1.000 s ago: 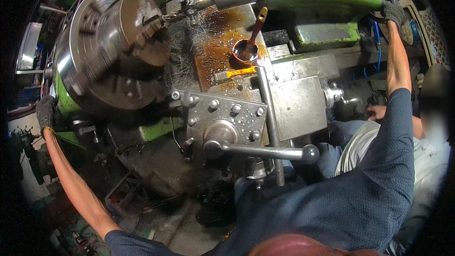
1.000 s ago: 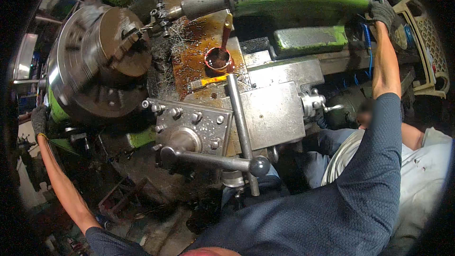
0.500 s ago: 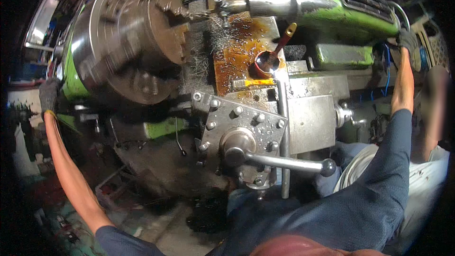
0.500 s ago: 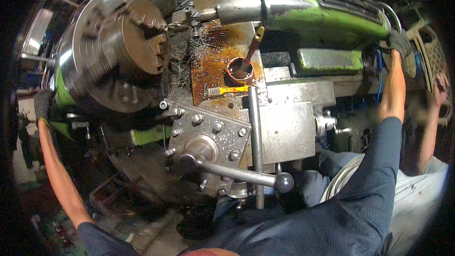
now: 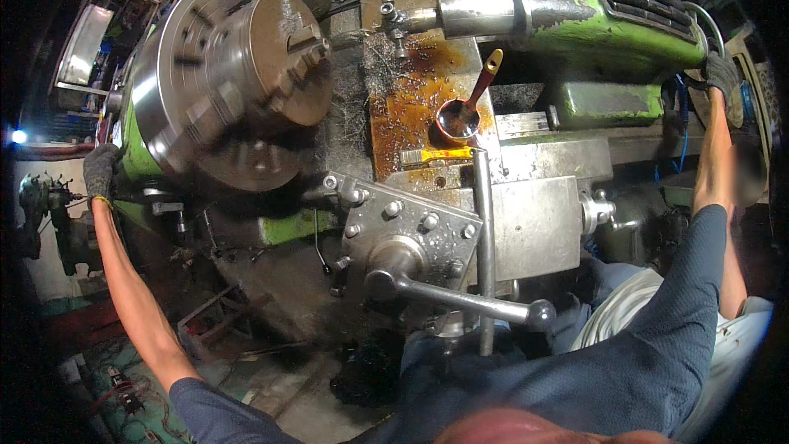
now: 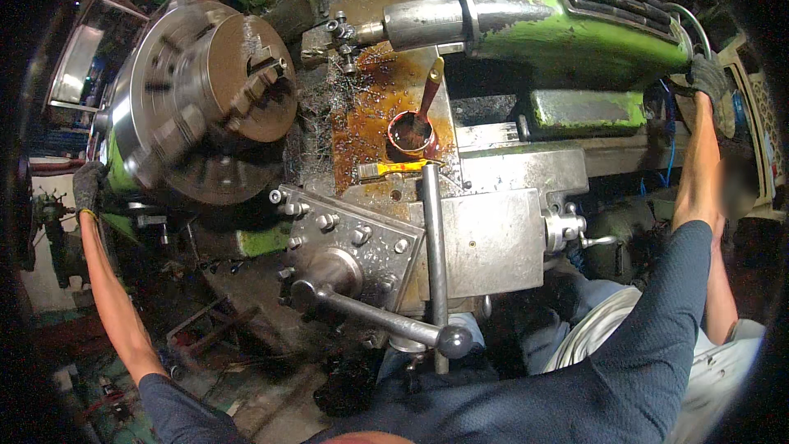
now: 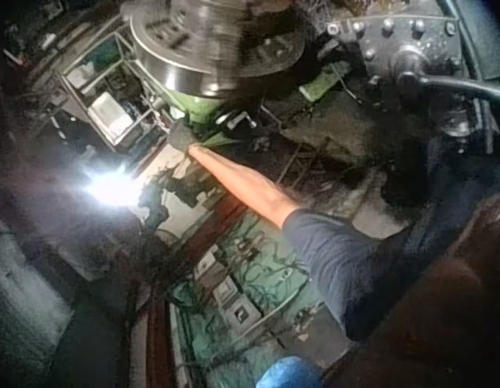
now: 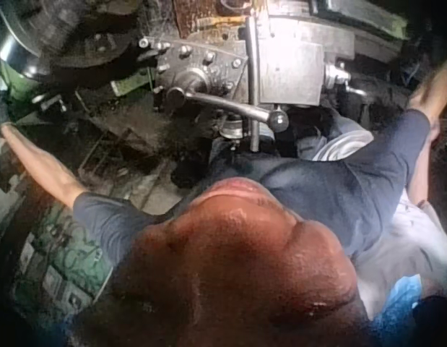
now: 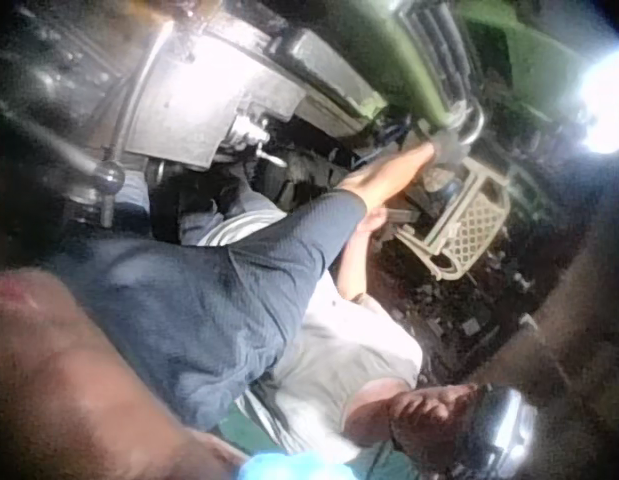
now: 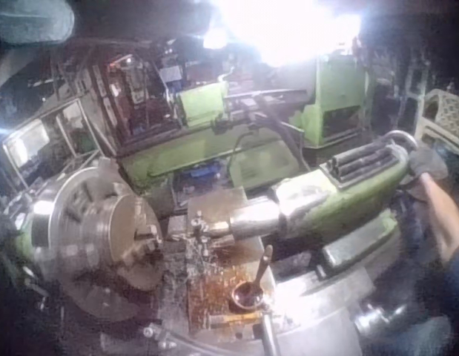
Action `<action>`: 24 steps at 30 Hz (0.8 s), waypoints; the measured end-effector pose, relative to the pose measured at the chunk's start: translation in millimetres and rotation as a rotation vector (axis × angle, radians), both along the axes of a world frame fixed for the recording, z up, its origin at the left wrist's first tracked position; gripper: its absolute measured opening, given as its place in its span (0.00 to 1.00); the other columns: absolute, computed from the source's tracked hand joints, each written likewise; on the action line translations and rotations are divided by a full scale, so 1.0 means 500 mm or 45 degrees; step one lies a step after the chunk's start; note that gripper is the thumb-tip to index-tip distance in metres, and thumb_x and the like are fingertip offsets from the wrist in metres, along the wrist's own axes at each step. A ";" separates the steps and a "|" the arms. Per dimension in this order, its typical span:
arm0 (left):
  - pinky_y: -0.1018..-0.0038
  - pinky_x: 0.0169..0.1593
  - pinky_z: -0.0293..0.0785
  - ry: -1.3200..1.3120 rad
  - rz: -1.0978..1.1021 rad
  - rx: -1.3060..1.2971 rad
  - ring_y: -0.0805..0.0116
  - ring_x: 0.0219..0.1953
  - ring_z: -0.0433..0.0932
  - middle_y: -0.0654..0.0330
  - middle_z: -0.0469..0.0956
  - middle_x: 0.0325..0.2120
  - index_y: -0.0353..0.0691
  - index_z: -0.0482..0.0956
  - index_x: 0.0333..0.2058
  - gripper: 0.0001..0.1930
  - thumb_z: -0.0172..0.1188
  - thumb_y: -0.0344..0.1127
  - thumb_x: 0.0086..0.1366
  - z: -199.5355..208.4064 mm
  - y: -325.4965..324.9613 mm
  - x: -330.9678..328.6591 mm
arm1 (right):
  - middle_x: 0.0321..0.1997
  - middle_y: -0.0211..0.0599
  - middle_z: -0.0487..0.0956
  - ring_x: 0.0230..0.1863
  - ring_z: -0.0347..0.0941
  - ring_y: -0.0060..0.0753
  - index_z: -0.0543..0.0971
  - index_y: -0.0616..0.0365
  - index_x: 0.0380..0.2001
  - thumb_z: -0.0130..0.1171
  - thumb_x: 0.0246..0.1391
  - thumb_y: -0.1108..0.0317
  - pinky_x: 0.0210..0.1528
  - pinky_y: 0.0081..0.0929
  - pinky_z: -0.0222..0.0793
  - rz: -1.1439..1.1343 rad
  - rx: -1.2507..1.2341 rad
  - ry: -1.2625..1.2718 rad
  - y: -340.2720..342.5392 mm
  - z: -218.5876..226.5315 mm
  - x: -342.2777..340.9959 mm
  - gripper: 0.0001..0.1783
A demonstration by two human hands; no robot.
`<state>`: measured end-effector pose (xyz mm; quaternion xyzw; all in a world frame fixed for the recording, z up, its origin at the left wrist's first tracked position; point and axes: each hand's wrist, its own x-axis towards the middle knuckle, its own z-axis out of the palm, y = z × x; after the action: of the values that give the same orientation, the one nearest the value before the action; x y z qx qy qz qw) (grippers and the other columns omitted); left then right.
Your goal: The person operates a green metal lathe, adjusting the tool post and controls while a metal workpiece spins. They apply cutting fluid to the workpiece and use a brush to clean metal shavings from the machine bed. Another person is visible in the background observing the process.
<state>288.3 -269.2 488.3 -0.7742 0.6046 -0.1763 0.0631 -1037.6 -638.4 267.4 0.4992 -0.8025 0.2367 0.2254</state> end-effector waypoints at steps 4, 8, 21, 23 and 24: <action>0.63 0.37 0.73 0.255 0.083 -0.087 0.56 0.33 0.81 0.53 0.84 0.31 0.40 0.85 0.34 0.10 0.57 0.36 0.61 -0.042 -0.054 -0.077 | 0.47 0.56 0.80 0.48 0.76 0.62 0.80 0.48 0.48 0.52 0.51 0.46 0.47 0.51 0.69 -0.079 0.065 0.247 -0.010 0.001 -0.097 0.26; 0.59 0.36 0.71 -0.617 -0.189 0.221 0.50 0.33 0.80 0.49 0.81 0.28 0.40 0.82 0.27 0.11 0.55 0.40 0.58 0.005 -0.029 -0.090 | 0.45 0.59 0.80 0.48 0.76 0.62 0.80 0.51 0.48 0.52 0.52 0.46 0.48 0.51 0.69 -0.065 -0.005 0.316 -0.051 -0.008 -0.150 0.27; 0.61 0.45 0.78 -0.637 0.152 0.363 0.54 0.40 0.83 0.54 0.84 0.37 0.45 0.87 0.32 0.12 0.53 0.37 0.59 -0.054 -0.112 -0.183 | 0.52 0.54 0.80 0.55 0.76 0.58 0.79 0.50 0.54 0.57 0.51 0.39 0.55 0.46 0.70 0.120 0.180 -0.080 0.020 0.048 -0.093 0.33; 0.58 0.44 0.78 -0.750 0.069 0.368 0.52 0.39 0.83 0.51 0.84 0.36 0.45 0.87 0.32 0.11 0.54 0.35 0.58 -0.014 -0.098 -0.195 | 0.46 0.52 0.83 0.48 0.80 0.54 0.82 0.50 0.49 0.63 0.49 0.47 0.50 0.44 0.73 0.194 0.034 -0.202 0.058 0.009 0.014 0.27; 0.56 0.43 0.78 -0.726 -0.044 0.262 0.51 0.38 0.84 0.50 0.84 0.35 0.46 0.87 0.32 0.11 0.55 0.34 0.57 -0.056 -0.136 -0.165 | 0.41 0.50 0.84 0.42 0.82 0.51 0.84 0.51 0.45 0.65 0.48 0.51 0.46 0.40 0.74 0.378 -0.447 -0.243 0.109 0.052 -0.048 0.23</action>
<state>205.9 -337.2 460.1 -0.6726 0.5903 -0.3253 0.3054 -1061.5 -584.1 293.6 0.5401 -0.6846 0.4492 0.1945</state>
